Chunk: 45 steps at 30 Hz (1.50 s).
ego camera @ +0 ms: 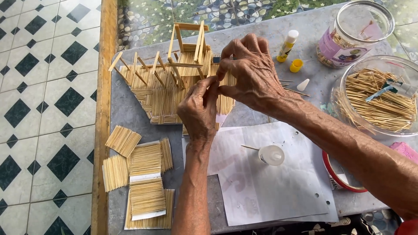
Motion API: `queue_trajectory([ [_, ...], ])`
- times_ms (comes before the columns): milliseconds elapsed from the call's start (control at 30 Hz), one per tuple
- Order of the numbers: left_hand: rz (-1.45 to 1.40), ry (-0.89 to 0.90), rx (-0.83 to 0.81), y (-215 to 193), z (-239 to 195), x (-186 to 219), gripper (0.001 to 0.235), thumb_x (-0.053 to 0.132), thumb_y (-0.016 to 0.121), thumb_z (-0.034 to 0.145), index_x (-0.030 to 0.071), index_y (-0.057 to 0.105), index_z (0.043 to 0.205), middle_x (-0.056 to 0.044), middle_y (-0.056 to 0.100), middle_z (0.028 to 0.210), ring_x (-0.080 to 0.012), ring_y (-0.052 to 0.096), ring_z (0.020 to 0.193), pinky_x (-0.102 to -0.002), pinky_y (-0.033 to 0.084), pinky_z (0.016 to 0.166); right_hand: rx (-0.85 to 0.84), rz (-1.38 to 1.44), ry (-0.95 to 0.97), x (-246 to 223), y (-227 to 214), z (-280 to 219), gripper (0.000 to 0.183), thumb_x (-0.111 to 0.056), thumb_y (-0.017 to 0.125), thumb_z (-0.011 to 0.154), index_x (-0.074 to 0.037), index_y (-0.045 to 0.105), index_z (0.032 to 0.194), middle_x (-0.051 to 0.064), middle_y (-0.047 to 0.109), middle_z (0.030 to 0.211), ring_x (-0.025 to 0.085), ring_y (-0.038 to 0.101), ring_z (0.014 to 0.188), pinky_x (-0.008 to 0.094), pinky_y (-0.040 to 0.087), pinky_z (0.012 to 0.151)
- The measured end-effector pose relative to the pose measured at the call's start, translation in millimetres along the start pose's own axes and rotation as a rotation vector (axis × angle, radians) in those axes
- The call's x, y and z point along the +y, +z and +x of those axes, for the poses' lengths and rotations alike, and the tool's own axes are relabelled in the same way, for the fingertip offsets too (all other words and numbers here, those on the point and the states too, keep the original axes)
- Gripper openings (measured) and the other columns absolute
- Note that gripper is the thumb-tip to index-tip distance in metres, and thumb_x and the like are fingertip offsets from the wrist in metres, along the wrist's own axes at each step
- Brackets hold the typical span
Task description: The person assembles a miniature wooden structure using toothpicks and liquid glue. They apply glue to individual toothpicks and attach them to a partially built model on a table, repeating the process to add vertical supports.
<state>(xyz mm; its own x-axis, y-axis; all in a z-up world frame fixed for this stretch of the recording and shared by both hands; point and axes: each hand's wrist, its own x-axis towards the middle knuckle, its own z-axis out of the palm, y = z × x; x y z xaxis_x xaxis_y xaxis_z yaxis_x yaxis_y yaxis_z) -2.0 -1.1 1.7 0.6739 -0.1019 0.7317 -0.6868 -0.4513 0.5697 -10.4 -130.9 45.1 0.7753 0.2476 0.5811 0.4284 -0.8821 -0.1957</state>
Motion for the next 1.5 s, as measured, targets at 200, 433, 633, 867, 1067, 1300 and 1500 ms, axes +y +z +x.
queue_trajectory([
  [200, -0.003, 0.008, 0.017, -2, 1, 0, 0.012, 0.015, 0.06, 0.078, 0.007, 0.061, 0.087, -0.004, 0.063, 0.076, -0.0169, 0.062, 0.065, -0.026, 0.049, 0.056, 0.013, 0.036, 0.016, 4, 10, 0, 0.014, -0.026, 0.07, 0.062, -0.017, 0.064, 0.07, -0.003, 0.048, 0.081, 0.022, 0.034, 0.081, 0.038, 0.024, 0.07],
  [433, -0.011, -0.007, 0.017, -3, -1, -1, 0.011, 0.009, 0.059, 0.078, 0.007, 0.061, 0.089, -0.006, 0.064, 0.081, -0.0178, 0.063, 0.069, -0.026, 0.051, 0.059, 0.033, 0.035, -0.026, 8, 14, 1, 0.011, -0.023, 0.069, 0.064, -0.016, 0.061, 0.069, -0.003, 0.047, 0.078, 0.021, 0.033, 0.078, 0.036, 0.024, 0.07],
  [633, -0.029, 0.055, 0.087, -5, -2, 3, 0.019, 0.021, 0.049, 0.084, 0.006, 0.059, 0.082, -0.005, 0.063, 0.072, -0.0155, 0.062, 0.062, -0.025, 0.047, 0.051, -0.006, 0.064, 0.012, 11, 5, 9, 0.017, -0.033, 0.073, 0.067, -0.02, 0.064, 0.071, -0.002, 0.046, 0.079, 0.02, 0.033, 0.078, 0.036, 0.023, 0.07],
  [867, -0.092, -0.081, 0.205, -16, 1, 14, 0.029, 0.019, 0.037, 0.089, 0.008, 0.055, 0.069, 0.002, 0.053, 0.059, -0.0089, 0.043, 0.043, -0.024, 0.031, 0.04, -0.075, 0.076, 0.036, 14, 9, 10, 0.01, -0.028, 0.068, 0.068, -0.019, 0.064, 0.071, -0.002, 0.047, 0.077, 0.02, 0.032, 0.078, 0.036, 0.022, 0.069],
  [1067, -0.078, -0.143, 0.208, -17, 2, 14, 0.03, 0.022, 0.036, 0.089, 0.01, 0.056, 0.071, 0.003, 0.052, 0.058, -0.0084, 0.039, 0.04, -0.025, 0.028, 0.04, -0.064, 0.067, 0.01, 15, 12, 11, 0.007, -0.027, 0.067, 0.068, -0.021, 0.063, 0.071, -0.003, 0.047, 0.078, 0.02, 0.033, 0.078, 0.036, 0.022, 0.069],
  [1300, -0.076, -0.162, 0.211, -18, 2, 14, 0.03, 0.024, 0.035, 0.089, 0.011, 0.056, 0.071, 0.003, 0.052, 0.058, -0.0089, 0.039, 0.041, -0.025, 0.029, 0.04, -0.079, 0.05, -0.005, 13, 12, 12, 0.009, -0.029, 0.067, 0.068, -0.022, 0.063, 0.071, -0.003, 0.047, 0.077, 0.02, 0.033, 0.078, 0.037, 0.022, 0.069],
  [1500, -0.067, -0.198, 0.218, -19, 4, 14, 0.029, 0.023, 0.036, 0.089, 0.011, 0.056, 0.07, 0.004, 0.043, 0.048, -0.0074, 0.034, 0.038, -0.025, 0.025, 0.038, -0.089, 0.068, 0.015, 13, 12, 12, 0.01, -0.028, 0.066, 0.07, -0.019, 0.065, 0.074, -0.003, 0.047, 0.077, 0.02, 0.033, 0.079, 0.037, 0.022, 0.07],
])
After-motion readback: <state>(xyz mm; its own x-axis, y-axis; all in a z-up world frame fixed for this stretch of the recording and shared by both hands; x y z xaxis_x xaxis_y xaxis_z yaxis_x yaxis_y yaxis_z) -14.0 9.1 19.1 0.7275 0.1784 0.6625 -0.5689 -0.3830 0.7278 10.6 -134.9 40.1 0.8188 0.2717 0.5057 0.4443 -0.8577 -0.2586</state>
